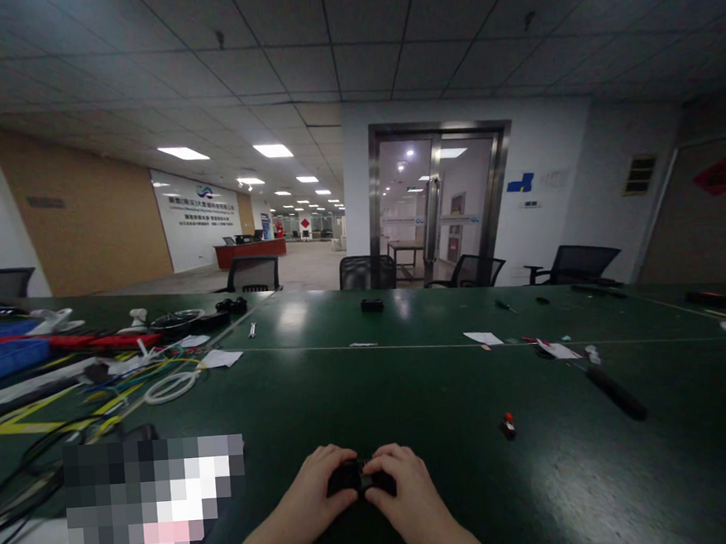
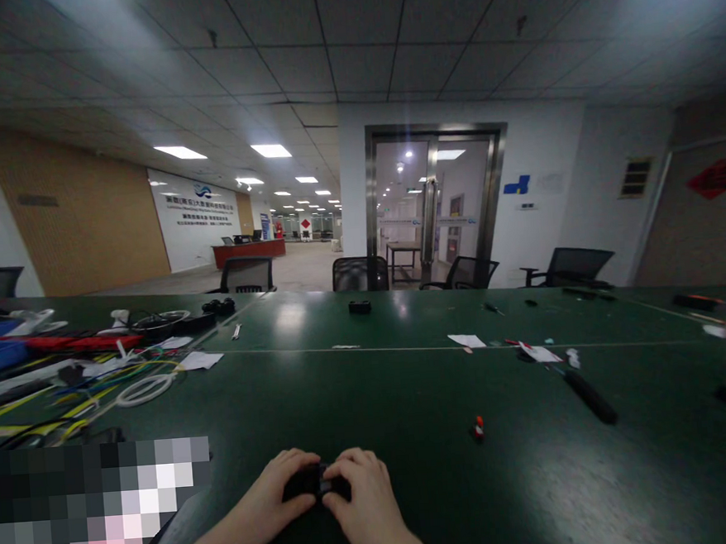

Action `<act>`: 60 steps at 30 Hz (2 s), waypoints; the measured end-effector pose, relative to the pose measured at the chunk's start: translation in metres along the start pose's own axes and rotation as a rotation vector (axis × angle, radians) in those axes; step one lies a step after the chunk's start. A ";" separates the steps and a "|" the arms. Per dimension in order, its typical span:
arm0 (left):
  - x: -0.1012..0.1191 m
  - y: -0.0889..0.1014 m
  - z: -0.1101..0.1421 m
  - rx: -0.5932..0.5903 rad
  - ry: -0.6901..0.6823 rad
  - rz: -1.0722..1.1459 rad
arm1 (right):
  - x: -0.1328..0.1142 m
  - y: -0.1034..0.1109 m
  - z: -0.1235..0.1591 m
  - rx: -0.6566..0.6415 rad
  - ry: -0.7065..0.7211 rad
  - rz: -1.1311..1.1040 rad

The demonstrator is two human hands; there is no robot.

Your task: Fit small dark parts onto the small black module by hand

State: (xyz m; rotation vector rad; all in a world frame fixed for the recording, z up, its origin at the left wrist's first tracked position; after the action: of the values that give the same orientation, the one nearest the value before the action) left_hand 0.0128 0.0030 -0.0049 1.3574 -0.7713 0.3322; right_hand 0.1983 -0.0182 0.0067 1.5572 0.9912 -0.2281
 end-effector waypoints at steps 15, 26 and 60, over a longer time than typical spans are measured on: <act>-0.002 0.000 -0.001 0.000 0.007 0.016 | 0.001 0.006 0.001 -0.006 0.000 -0.070; 0.004 0.003 0.002 -0.006 0.007 0.002 | -0.003 0.008 0.003 0.001 -0.034 -0.084; -0.004 -0.001 -0.002 0.020 -0.015 -0.016 | -0.002 0.005 0.001 -0.002 -0.006 -0.041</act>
State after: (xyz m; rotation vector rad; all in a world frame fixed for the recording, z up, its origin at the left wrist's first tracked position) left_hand 0.0109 0.0053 -0.0081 1.3859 -0.7707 0.3181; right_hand 0.2010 -0.0198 0.0112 1.5349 1.0190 -0.2606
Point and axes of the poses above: each hand's wrist, its own z-axis away from the middle knuckle, its own y-axis out of the back of the hand, x = y × z, the point moved 1 cm from there along -z, towards the middle knuckle, and after that the axes turned 13 degrees about y, right-handed, at the moved point
